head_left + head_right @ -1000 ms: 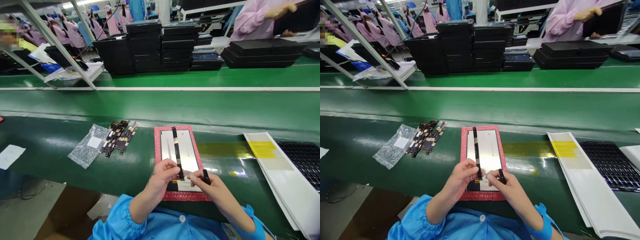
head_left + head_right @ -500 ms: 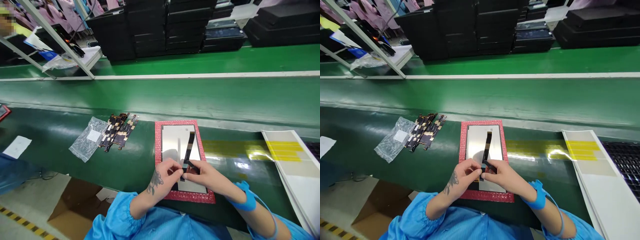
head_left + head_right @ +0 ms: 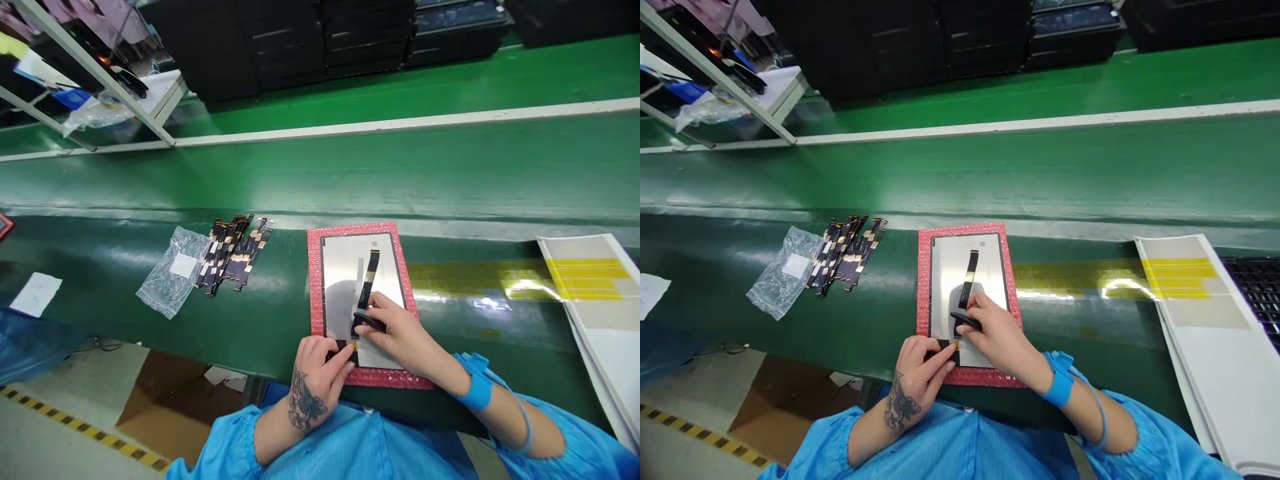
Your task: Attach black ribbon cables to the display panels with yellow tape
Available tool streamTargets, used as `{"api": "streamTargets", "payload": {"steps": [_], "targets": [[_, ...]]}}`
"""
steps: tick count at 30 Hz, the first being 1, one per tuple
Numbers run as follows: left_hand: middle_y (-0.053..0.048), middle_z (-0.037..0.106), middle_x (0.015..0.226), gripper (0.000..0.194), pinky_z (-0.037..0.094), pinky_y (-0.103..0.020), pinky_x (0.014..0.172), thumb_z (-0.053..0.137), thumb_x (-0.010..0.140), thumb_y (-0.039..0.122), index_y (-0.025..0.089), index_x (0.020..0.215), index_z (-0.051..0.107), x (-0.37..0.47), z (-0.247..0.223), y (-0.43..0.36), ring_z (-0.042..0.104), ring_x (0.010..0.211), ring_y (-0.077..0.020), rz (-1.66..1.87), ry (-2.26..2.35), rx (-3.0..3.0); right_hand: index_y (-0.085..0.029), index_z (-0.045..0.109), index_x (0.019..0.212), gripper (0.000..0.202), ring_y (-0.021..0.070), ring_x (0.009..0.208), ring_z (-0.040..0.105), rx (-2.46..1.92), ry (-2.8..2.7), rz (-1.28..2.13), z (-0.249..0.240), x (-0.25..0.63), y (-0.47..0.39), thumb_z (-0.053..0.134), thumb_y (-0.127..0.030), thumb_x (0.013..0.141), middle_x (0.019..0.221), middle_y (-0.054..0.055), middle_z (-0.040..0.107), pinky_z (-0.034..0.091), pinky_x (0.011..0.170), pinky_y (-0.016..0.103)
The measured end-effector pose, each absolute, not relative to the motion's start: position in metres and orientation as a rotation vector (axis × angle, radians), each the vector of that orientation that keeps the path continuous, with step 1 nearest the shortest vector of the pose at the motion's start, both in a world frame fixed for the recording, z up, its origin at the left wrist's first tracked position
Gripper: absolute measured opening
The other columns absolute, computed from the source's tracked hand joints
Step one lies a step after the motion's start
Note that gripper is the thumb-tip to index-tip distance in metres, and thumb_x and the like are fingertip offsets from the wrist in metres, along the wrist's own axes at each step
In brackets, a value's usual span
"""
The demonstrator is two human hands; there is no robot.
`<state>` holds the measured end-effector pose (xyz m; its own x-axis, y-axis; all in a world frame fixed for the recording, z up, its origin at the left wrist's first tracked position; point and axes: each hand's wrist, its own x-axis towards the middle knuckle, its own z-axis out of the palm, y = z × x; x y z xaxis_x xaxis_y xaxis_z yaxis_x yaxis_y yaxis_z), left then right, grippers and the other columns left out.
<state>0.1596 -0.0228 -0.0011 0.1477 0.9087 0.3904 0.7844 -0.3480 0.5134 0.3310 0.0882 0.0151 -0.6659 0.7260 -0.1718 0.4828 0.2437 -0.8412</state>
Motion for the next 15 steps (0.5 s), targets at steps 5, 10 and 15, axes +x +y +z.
{"api": "streamTargets", "payload": {"steps": [5, 10, 15], "targets": [[-0.005, 0.056, 0.081, 0.017, 0.037, -0.029, 0.067, 0.052, 0.091, 0.020, 0.014, 0.099, 0.066, 0.1601, -0.0020, -0.0209, 0.048, 0.078, -0.0165, 1.020, 1.646, 2.120, -0.015, 0.056, 0.071, 0.016, 0.0186, 0.082, 0.054, -1.108, -2.370, 1.384, 0.0163, 0.3271, 0.0885, 0.056, -0.010, 0.086, 0.093, 0.005, 0.049, 0.044, 0.069, 0.029], [-0.005, 0.056, 0.082, 0.015, 0.039, -0.030, 0.069, 0.054, 0.091, 0.019, 0.015, 0.099, 0.066, 0.1603, -0.0021, -0.0231, 0.047, 0.080, -0.0169, 1.006, 1.640, 2.057, -0.014, 0.055, 0.072, 0.017, 0.0184, 0.083, 0.054, -1.092, -2.432, 1.359, 0.0174, 0.3229, 0.0858, 0.055, -0.005, 0.086, 0.099, 0.006, 0.049, 0.044, 0.069, 0.029], [-0.006, 0.057, 0.085, 0.019, 0.040, -0.030, 0.072, 0.054, 0.088, 0.009, 0.014, 0.103, 0.064, 0.1567, -0.0044, -0.0276, 0.046, 0.082, -0.0169, 1.062, 1.574, 2.160, -0.014, 0.055, 0.071, 0.018, 0.0182, 0.082, 0.053, -1.046, -2.409, 1.408, 0.0162, 0.3245, 0.0869, 0.059, -0.006, 0.086, 0.093, 0.005, 0.048, 0.044, 0.069, 0.029]]}}
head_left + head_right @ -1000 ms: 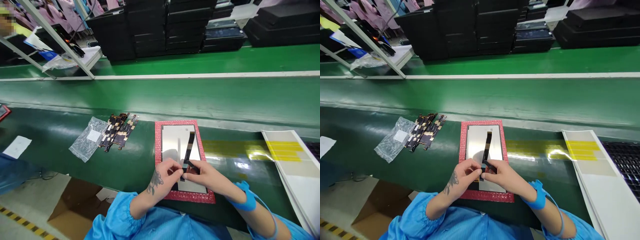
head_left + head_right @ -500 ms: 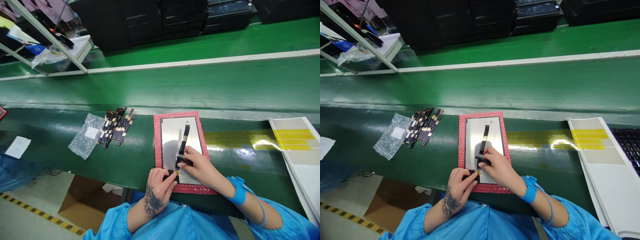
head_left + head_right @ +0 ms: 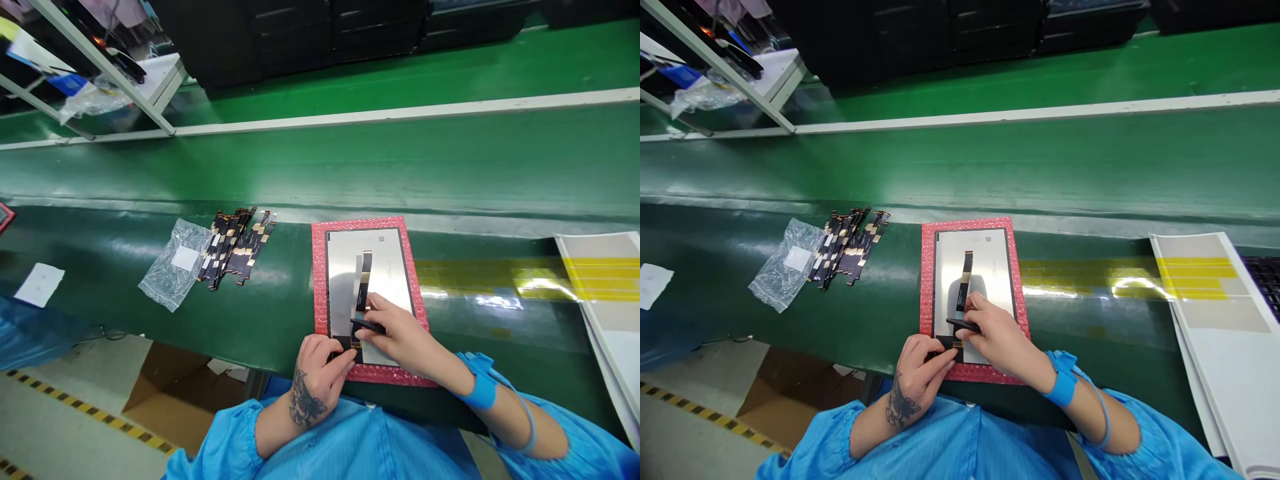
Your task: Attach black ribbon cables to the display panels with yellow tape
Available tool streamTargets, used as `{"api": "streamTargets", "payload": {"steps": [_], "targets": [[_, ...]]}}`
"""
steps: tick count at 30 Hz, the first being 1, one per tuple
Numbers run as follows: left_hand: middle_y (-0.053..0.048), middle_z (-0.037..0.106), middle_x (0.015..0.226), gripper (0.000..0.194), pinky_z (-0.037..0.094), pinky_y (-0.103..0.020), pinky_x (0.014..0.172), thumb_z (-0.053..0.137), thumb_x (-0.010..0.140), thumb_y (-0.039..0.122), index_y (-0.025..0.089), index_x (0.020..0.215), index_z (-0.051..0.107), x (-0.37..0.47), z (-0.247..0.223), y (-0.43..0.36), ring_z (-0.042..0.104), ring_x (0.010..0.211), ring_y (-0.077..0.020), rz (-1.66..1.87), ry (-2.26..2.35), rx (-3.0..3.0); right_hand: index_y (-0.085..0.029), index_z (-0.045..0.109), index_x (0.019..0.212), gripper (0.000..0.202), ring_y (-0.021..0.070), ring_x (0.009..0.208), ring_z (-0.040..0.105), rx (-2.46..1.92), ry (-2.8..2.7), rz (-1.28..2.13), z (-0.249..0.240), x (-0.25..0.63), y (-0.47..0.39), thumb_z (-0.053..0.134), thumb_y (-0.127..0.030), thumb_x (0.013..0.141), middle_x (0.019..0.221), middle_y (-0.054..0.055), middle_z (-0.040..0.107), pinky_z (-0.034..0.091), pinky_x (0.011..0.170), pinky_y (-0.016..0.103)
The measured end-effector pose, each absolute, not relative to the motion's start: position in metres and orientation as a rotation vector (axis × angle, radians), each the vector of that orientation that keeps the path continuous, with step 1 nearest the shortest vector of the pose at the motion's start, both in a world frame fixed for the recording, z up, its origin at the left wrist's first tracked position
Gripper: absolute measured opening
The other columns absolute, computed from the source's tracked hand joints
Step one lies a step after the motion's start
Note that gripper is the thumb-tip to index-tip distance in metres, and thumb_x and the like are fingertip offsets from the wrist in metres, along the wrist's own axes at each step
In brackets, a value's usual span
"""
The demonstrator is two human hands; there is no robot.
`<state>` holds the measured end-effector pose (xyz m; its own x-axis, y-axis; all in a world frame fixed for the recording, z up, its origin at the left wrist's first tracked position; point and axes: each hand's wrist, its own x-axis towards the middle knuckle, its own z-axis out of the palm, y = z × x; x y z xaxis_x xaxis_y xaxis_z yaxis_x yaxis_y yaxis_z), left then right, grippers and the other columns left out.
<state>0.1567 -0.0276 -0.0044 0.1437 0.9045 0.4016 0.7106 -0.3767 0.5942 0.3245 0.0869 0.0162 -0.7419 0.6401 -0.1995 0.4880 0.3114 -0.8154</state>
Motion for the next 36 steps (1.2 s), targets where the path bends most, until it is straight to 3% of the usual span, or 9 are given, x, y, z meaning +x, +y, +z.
{"api": "streamTargets", "payload": {"steps": [15, 36], "targets": [[-0.006, 0.058, 0.085, 0.019, 0.043, -0.030, 0.071, 0.053, 0.089, 0.011, 0.016, 0.101, 0.065, 0.1561, -0.0024, -0.0276, 0.048, 0.082, -0.0165, 1.060, 1.593, 2.159, -0.015, 0.052, 0.068, 0.019, 0.0168, 0.075, 0.052, -1.054, -2.455, 1.270, 0.0141, 0.3233, 0.0844, 0.058, -0.007, 0.084, 0.089, 0.004, 0.047, 0.041, 0.061, 0.028], [-0.006, 0.058, 0.085, 0.018, 0.043, -0.030, 0.072, 0.055, 0.087, 0.010, 0.015, 0.101, 0.066, 0.1562, -0.0009, -0.0274, 0.048, 0.082, -0.0172, 1.053, 1.588, 2.160, -0.015, 0.052, 0.070, 0.017, 0.0178, 0.078, 0.051, -1.009, -2.369, 1.366, 0.0145, 0.3254, 0.0847, 0.056, -0.009, 0.085, 0.089, 0.005, 0.047, 0.042, 0.063, 0.028]]}}
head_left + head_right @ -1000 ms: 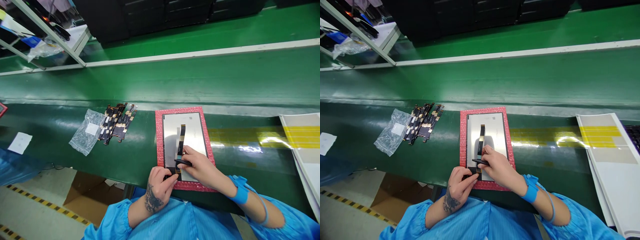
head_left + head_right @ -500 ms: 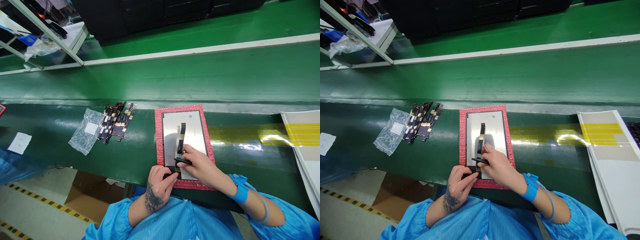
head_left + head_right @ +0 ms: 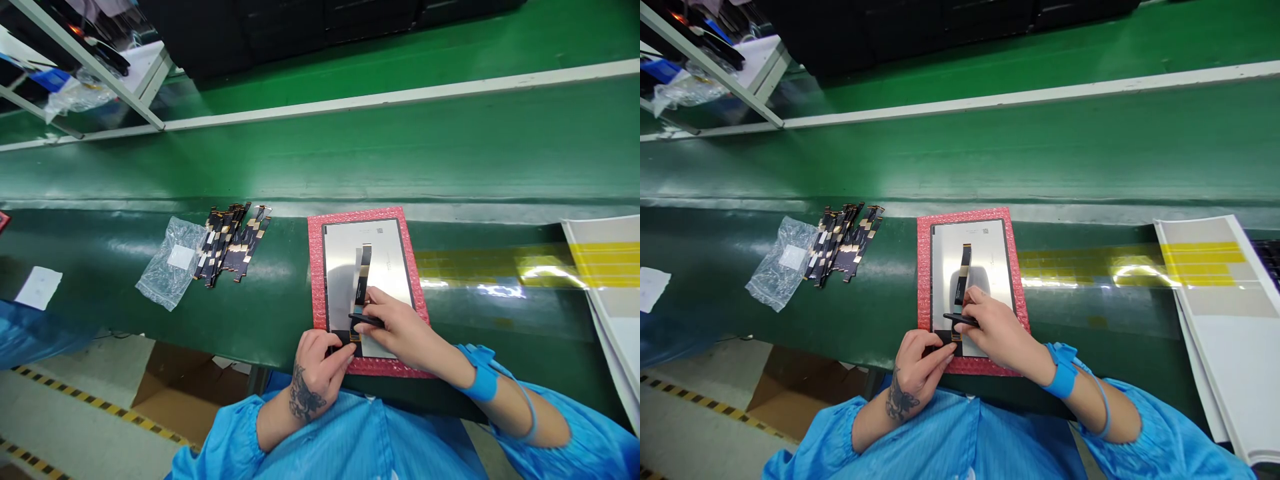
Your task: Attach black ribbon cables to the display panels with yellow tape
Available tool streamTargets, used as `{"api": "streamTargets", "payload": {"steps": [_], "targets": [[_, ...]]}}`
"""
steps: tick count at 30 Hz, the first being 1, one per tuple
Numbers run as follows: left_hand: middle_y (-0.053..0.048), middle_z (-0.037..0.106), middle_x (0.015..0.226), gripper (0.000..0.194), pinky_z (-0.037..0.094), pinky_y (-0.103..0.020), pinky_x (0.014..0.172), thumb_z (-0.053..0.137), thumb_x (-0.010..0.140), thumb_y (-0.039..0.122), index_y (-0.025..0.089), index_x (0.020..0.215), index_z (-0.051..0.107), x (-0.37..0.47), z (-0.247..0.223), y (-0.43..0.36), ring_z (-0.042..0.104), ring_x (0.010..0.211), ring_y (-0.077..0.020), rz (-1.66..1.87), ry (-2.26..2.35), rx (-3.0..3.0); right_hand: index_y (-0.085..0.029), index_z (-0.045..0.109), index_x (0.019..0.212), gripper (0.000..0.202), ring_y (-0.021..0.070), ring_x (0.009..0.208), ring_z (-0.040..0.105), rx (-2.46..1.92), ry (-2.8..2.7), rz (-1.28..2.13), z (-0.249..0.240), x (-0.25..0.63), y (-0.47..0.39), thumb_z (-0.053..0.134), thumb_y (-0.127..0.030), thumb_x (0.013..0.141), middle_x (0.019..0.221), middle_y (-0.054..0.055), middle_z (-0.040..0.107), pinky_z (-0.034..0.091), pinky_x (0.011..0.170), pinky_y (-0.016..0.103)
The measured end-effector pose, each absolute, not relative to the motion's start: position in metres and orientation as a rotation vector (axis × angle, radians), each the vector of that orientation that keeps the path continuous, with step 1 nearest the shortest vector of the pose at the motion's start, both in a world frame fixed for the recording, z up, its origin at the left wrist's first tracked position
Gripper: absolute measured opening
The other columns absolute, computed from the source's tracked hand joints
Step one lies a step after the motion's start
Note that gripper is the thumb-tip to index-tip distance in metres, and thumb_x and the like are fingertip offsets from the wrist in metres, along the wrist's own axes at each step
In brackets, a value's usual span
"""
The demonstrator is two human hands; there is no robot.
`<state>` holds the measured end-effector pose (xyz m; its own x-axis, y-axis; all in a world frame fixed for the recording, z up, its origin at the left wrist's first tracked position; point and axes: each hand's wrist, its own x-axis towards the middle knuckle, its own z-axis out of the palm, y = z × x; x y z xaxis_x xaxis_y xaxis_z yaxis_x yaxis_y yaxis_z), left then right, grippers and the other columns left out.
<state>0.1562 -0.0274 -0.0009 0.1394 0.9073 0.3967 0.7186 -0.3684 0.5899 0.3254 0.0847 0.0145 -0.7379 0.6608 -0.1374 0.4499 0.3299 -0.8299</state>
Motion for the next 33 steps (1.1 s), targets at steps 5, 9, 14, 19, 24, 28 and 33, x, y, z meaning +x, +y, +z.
{"api": "streamTargets", "payload": {"steps": [5, 9, 14, 19, 24, 28, 33], "targets": [[-0.006, 0.057, 0.085, 0.018, 0.042, -0.030, 0.072, 0.055, 0.087, 0.009, 0.015, 0.101, 0.065, 0.1562, -0.0014, -0.0276, 0.047, 0.082, -0.0170, 1.053, 1.583, 2.156, -0.015, 0.051, 0.068, 0.020, 0.0177, 0.078, 0.051, -0.996, -2.387, 1.343, 0.0141, 0.3246, 0.0850, 0.059, -0.007, 0.085, 0.088, 0.005, 0.047, 0.041, 0.063, 0.028], [-0.006, 0.057, 0.086, 0.018, 0.042, -0.030, 0.072, 0.055, 0.086, 0.009, 0.015, 0.102, 0.064, 0.1560, -0.0012, -0.0276, 0.047, 0.082, -0.0169, 1.046, 1.579, 2.161, -0.014, 0.053, 0.069, 0.019, 0.0169, 0.075, 0.052, -0.997, -2.394, 1.305, 0.0121, 0.3240, 0.0837, 0.059, -0.004, 0.084, 0.088, 0.004, 0.046, 0.041, 0.061, 0.028], [-0.006, 0.057, 0.085, 0.019, 0.042, -0.030, 0.072, 0.056, 0.086, 0.008, 0.015, 0.102, 0.064, 0.1559, -0.0011, -0.0277, 0.047, 0.082, -0.0168, 1.046, 1.578, 2.162, -0.014, 0.054, 0.071, 0.018, 0.0168, 0.075, 0.052, -1.003, -2.391, 1.285, 0.0104, 0.3245, 0.0819, 0.060, -0.002, 0.083, 0.088, 0.004, 0.046, 0.041, 0.062, 0.028], [-0.006, 0.057, 0.086, 0.019, 0.042, -0.030, 0.072, 0.056, 0.086, 0.008, 0.015, 0.102, 0.064, 0.1553, -0.0025, -0.0282, 0.047, 0.083, -0.0172, 1.050, 1.578, 2.165, -0.014, 0.054, 0.070, 0.019, 0.0163, 0.075, 0.052, -1.000, -2.404, 1.273, 0.0114, 0.3243, 0.0821, 0.062, -0.002, 0.083, 0.087, 0.003, 0.045, 0.042, 0.061, 0.027], [-0.006, 0.057, 0.086, 0.018, 0.042, -0.030, 0.072, 0.056, 0.087, 0.010, 0.014, 0.103, 0.064, 0.1557, -0.0036, -0.0280, 0.047, 0.083, -0.0171, 1.077, 1.577, 2.165, -0.014, 0.055, 0.068, 0.021, 0.0159, 0.073, 0.052, -1.023, -2.437, 1.266, 0.0127, 0.3242, 0.0831, 0.062, -0.002, 0.083, 0.085, 0.003, 0.046, 0.041, 0.059, 0.026], [-0.006, 0.056, 0.087, 0.018, 0.042, -0.031, 0.072, 0.056, 0.087, 0.010, 0.014, 0.103, 0.064, 0.1560, -0.0040, -0.0282, 0.047, 0.083, -0.0172, 1.077, 1.577, 2.163, -0.014, 0.056, 0.069, 0.019, 0.0160, 0.074, 0.052, -1.034, -2.438, 1.255, 0.0126, 0.3238, 0.0824, 0.061, -0.002, 0.083, 0.086, 0.004, 0.046, 0.041, 0.060, 0.026], [-0.006, 0.056, 0.087, 0.018, 0.042, -0.030, 0.072, 0.056, 0.087, 0.009, 0.014, 0.103, 0.064, 0.1557, -0.0033, -0.0283, 0.047, 0.083, -0.0170, 1.083, 1.569, 2.163, -0.014, 0.056, 0.067, 0.021, 0.0162, 0.073, 0.052, -1.055, -2.478, 1.257, 0.0144, 0.3236, 0.0823, 0.063, -0.001, 0.082, 0.086, 0.004, 0.047, 0.041, 0.059, 0.026]]}}
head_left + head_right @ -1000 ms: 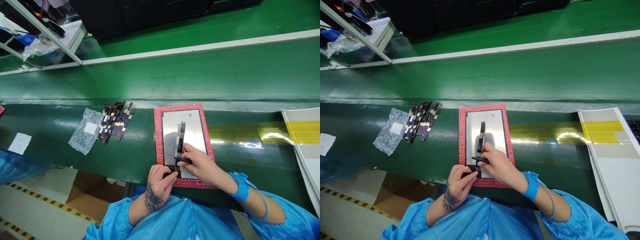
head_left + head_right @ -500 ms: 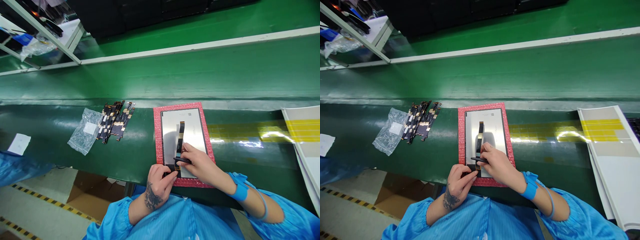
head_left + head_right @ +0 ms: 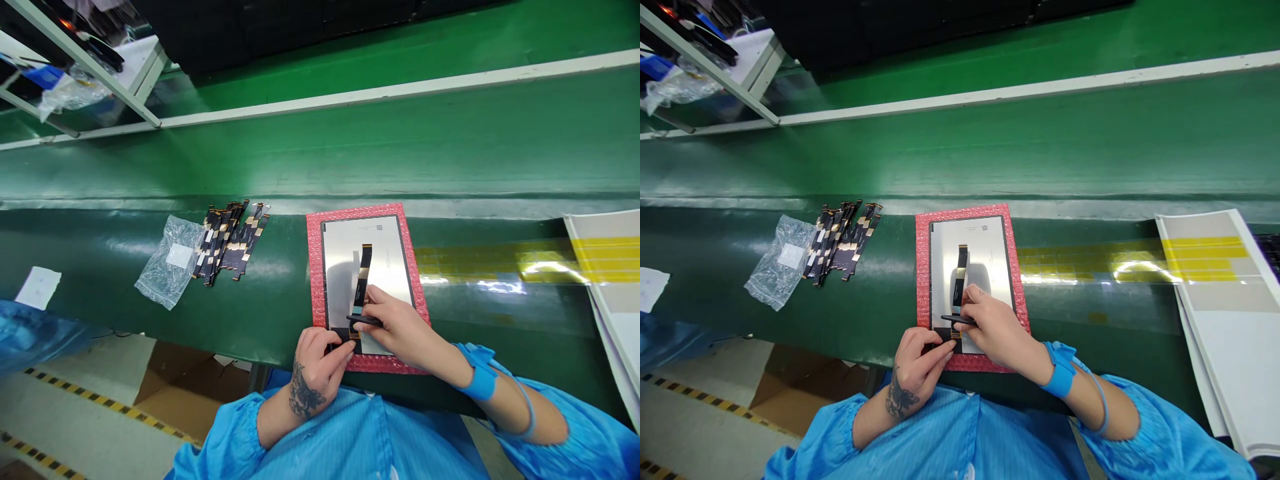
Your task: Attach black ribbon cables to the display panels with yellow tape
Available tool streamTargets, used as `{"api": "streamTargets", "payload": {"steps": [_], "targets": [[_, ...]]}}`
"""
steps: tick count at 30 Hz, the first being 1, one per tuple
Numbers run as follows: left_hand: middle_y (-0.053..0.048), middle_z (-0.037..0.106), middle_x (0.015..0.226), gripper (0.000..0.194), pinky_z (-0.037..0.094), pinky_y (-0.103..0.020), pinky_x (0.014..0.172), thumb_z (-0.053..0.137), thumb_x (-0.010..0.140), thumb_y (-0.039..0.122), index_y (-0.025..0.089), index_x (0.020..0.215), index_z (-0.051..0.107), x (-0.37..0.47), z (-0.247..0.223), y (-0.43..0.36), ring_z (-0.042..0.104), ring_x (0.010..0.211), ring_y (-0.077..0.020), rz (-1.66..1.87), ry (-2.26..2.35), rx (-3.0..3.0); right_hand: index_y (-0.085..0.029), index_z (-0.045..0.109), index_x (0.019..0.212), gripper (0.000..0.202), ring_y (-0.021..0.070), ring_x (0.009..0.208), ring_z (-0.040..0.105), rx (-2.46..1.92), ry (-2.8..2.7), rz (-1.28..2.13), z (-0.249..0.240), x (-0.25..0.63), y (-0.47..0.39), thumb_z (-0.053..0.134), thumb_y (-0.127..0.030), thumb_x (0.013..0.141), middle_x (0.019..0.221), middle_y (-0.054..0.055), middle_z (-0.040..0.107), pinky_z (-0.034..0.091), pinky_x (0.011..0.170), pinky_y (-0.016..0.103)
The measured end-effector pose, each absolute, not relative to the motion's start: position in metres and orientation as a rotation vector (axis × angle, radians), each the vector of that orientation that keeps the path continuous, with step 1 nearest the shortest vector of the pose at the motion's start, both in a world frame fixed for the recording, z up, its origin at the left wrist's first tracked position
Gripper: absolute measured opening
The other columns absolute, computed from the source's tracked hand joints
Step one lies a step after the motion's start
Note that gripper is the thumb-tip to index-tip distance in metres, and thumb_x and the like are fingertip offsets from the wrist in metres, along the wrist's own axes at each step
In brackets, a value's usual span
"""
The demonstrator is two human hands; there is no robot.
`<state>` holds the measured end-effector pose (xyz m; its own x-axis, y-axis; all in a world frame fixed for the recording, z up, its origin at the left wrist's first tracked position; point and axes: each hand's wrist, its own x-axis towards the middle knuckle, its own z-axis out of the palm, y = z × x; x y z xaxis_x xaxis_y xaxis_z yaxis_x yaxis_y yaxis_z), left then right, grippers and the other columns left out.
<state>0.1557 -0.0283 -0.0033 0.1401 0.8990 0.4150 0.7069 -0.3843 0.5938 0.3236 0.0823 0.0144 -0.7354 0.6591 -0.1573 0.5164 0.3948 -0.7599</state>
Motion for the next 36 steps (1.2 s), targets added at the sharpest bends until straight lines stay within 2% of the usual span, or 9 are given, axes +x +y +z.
{"api": "streamTargets", "payload": {"steps": [7, 12, 19, 23, 28, 30, 32, 34, 36], "targets": [[-0.008, 0.055, 0.090, 0.022, 0.042, -0.033, 0.078, 0.050, 0.090, 0.012, 0.012, 0.107, 0.063, 0.155, -0.004, -0.030, 0.047, 0.086, -0.0186, 0.993, 1.605, 2.339, -0.013, 0.059, 0.070, 0.018, 0.0190, 0.083, 0.056, -1.048, -2.506, 1.293, 0.014, 0.324, 0.083, 0.062, 0.000, 0.082, 0.099, 0.007, 0.051, 0.045, 0.066, 0.026], [-0.008, 0.054, 0.096, 0.024, 0.040, -0.035, 0.085, 0.048, 0.092, 0.016, 0.013, 0.111, 0.064, 0.154, -0.008, -0.033, 0.047, 0.091, -0.0203, 0.918, 1.673, 2.483, -0.013, 0.059, 0.070, 0.018, 0.0186, 0.080, 0.056, -1.048, -2.531, 1.253, 0.013, 0.324, 0.083, 0.064, -0.001, 0.082, 0.096, 0.006, 0.052, 0.044, 0.062, 0.027], [-0.010, 0.052, 0.095, 0.029, 0.040, -0.037, 0.083, 0.044, 0.094, 0.021, 0.012, 0.114, 0.062, 0.157, -0.002, -0.032, 0.047, 0.092, -0.0216, 0.833, 1.698, 2.389, -0.014, 0.054, 0.073, 0.014, 0.0167, 0.071, 0.055, -1.080, -2.473, 1.149, 0.013, 0.323, 0.078, 0.061, -0.005, 0.080, 0.095, 0.006, 0.050, 0.046, 0.060, 0.028], [-0.009, 0.052, 0.095, 0.028, 0.040, -0.036, 0.080, 0.045, 0.092, 0.020, 0.015, 0.112, 0.064, 0.157, 0.003, -0.030, 0.047, 0.091, -0.0210, 0.859, 1.704, 2.313, -0.014, 0.058, 0.096, 0.017, 0.0218, 0.086, 0.056, -1.148, -2.156, 1.089, 0.021, 0.332, 0.080, 0.062, -0.022, 0.082, 0.108, 0.010, 0.047, 0.050, 0.069, 0.033], [-0.009, 0.054, 0.093, 0.026, 0.041, -0.037, 0.080, 0.047, 0.089, 0.017, 0.015, 0.106, 0.066, 0.156, 0.004, -0.023, 0.049, 0.090, -0.0211, 0.917, 1.664, 2.362, -0.020, 0.067, 0.076, 0.030, 0.0229, 0.098, 0.053, -1.362, -1.549, 1.065, 0.038, 0.380, 0.085, 0.055, -0.044, 0.089, 0.103, 0.006, 0.053, 0.045, 0.081, 0.032], [-0.010, 0.055, 0.094, 0.026, 0.041, -0.038, 0.082, 0.047, 0.088, 0.015, 0.014, 0.106, 0.066, 0.155, 0.004, -0.020, 0.050, 0.091, -0.0219, 0.927, 1.619, 2.437, -0.021, 0.069, 0.072, 0.042, 0.0218, 0.095, 0.053, -1.493, -1.287, 1.030, 0.044, 0.409, 0.080, 0.058, -0.059, 0.083, 0.102, 0.005, 0.055, 0.045, 0.075, 0.029], [-0.010, 0.055, 0.094, 0.026, 0.042, -0.038, 0.083, 0.047, 0.088, 0.015, 0.014, 0.107, 0.066, 0.151, 0.005, -0.017, 0.051, 0.091, -0.0220, 0.903, 1.577, 2.498, -0.020, 0.071, 0.070, 0.054, 0.0186, 0.073, 0.052, -1.651, -1.051, 0.970, 0.050, 0.439, 0.071, 0.063, -0.073, 0.070, 0.082, 0.006, 0.055, 0.043, 0.056, 0.026], [-0.010, 0.056, 0.095, 0.026, 0.043, -0.038, 0.083, 0.047, 0.088, 0.015, 0.014, 0.107, 0.066, 0.145, 0.006, -0.014, 0.051, 0.090, -0.0219, 0.867, 1.517, 2.547, -0.018, 0.071, 0.070, 0.057, 0.0139, 0.051, 0.041, -1.756, -0.841, 1.015, 0.055, 0.466, 0.061, 0.073, -0.074, 0.060, 0.059, 0.004, 0.046, 0.032, 0.039, 0.023], [-0.010, 0.057, 0.096, 0.026, 0.044, -0.037, 0.083, 0.047, 0.088, 0.014, 0.013, 0.107, 0.065, 0.139, 0.008, -0.009, 0.052, 0.090, -0.0217, 0.833, 1.415, 2.595, -0.017, 0.071, 0.068, 0.053, 0.0123, 0.046, 0.038, -1.752, -0.684, 1.104, 0.056, 0.487, 0.053, 0.082, -0.067, 0.053, 0.054, 0.004, 0.043, 0.031, 0.034, 0.022]]}}
